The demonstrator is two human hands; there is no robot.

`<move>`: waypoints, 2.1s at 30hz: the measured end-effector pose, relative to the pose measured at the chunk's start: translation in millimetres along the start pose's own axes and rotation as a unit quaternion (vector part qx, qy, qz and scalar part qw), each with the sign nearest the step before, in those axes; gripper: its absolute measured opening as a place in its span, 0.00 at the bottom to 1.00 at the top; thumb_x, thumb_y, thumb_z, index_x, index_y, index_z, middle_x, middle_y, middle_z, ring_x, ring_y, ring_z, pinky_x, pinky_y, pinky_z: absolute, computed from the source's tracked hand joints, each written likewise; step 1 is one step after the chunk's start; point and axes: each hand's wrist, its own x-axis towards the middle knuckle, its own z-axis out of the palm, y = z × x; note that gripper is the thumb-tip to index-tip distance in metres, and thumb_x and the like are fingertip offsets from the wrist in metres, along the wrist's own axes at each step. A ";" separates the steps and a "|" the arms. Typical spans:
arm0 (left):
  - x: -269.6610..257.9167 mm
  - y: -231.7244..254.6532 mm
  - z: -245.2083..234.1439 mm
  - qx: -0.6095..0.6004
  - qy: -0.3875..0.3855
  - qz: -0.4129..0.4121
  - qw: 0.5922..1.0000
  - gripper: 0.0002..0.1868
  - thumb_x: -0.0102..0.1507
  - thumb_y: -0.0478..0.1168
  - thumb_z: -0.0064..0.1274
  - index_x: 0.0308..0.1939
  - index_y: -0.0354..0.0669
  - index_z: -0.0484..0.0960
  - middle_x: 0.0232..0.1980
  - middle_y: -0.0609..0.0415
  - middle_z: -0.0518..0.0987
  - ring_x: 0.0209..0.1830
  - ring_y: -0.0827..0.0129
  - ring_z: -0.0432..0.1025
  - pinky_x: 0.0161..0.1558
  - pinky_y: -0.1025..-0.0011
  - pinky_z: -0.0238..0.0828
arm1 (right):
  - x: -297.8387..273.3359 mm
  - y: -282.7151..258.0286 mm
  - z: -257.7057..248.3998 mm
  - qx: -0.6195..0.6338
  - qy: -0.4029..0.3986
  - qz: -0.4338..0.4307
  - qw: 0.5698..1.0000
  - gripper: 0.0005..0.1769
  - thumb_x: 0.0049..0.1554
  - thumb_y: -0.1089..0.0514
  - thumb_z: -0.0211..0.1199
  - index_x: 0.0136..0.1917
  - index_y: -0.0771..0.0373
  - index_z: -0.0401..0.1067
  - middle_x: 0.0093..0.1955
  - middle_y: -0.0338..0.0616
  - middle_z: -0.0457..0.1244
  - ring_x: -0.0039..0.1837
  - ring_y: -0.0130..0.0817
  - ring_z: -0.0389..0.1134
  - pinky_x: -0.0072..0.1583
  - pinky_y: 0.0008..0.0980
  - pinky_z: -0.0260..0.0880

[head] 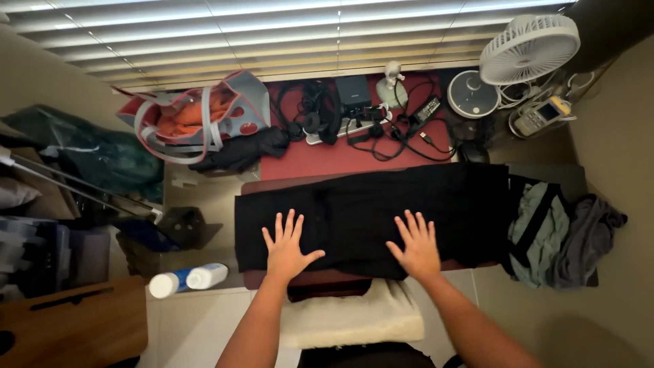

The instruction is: Fold a t-shirt and two pairs of pants on a desk and put them into a wardrobe drawer.

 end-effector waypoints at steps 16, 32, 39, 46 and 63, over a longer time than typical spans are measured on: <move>-15.0 -53.5 21.9 0.028 0.105 0.126 0.986 0.42 0.50 0.58 0.66 0.65 0.46 0.74 0.75 0.51 0.61 0.78 0.49 0.49 0.73 0.35 0.38 | -10.2 3.8 10.3 -0.063 -0.184 0.304 0.933 0.59 0.45 0.24 0.67 0.82 0.39 0.49 0.87 0.46 0.35 0.83 0.62 0.38 0.71 0.72 0.52; 35.7 -119.6 11.0 -0.403 0.349 -0.258 0.806 0.24 0.68 0.45 0.44 0.59 0.26 0.71 0.57 0.30 0.75 0.56 0.42 0.70 0.61 0.54 0.63 | -8.6 7.0 -0.8 -0.023 -0.212 0.313 0.925 0.61 0.41 0.31 0.75 0.81 0.36 0.49 0.87 0.41 0.32 0.84 0.59 0.33 0.73 0.71 0.47; 22.3 -161.7 -25.3 -0.520 0.433 -0.337 0.654 0.29 0.70 0.47 0.44 0.68 0.27 0.61 0.64 0.37 0.72 0.60 0.51 0.71 0.63 0.61 0.66 | -48.2 31.4 -38.5 -0.021 -0.148 0.229 0.962 0.46 0.45 0.48 0.68 0.76 0.41 0.59 0.86 0.35 0.46 0.84 0.46 0.47 0.74 0.47 0.61; -0.7 -106.7 -37.8 -0.576 0.358 -0.303 0.670 0.37 0.65 0.54 0.53 0.70 0.33 0.65 0.66 0.46 0.74 0.62 0.59 0.71 0.62 0.66 0.67 | -69.3 89.9 -109.8 -0.052 -0.104 0.009 0.993 0.49 0.39 0.55 0.71 0.73 0.58 0.59 0.78 0.50 0.51 0.75 0.54 0.53 0.73 0.50 0.55; -30.9 -90.5 -42.6 -0.529 0.337 -0.405 0.666 0.29 0.69 0.53 0.53 0.45 0.21 0.79 0.46 0.37 0.80 0.47 0.44 0.76 0.48 0.55 0.72 | -19.9 181.8 -126.7 -0.144 -0.218 -0.076 0.962 0.44 0.34 0.57 0.78 0.65 0.42 0.71 0.77 0.38 0.54 0.74 0.47 0.55 0.72 0.52 0.55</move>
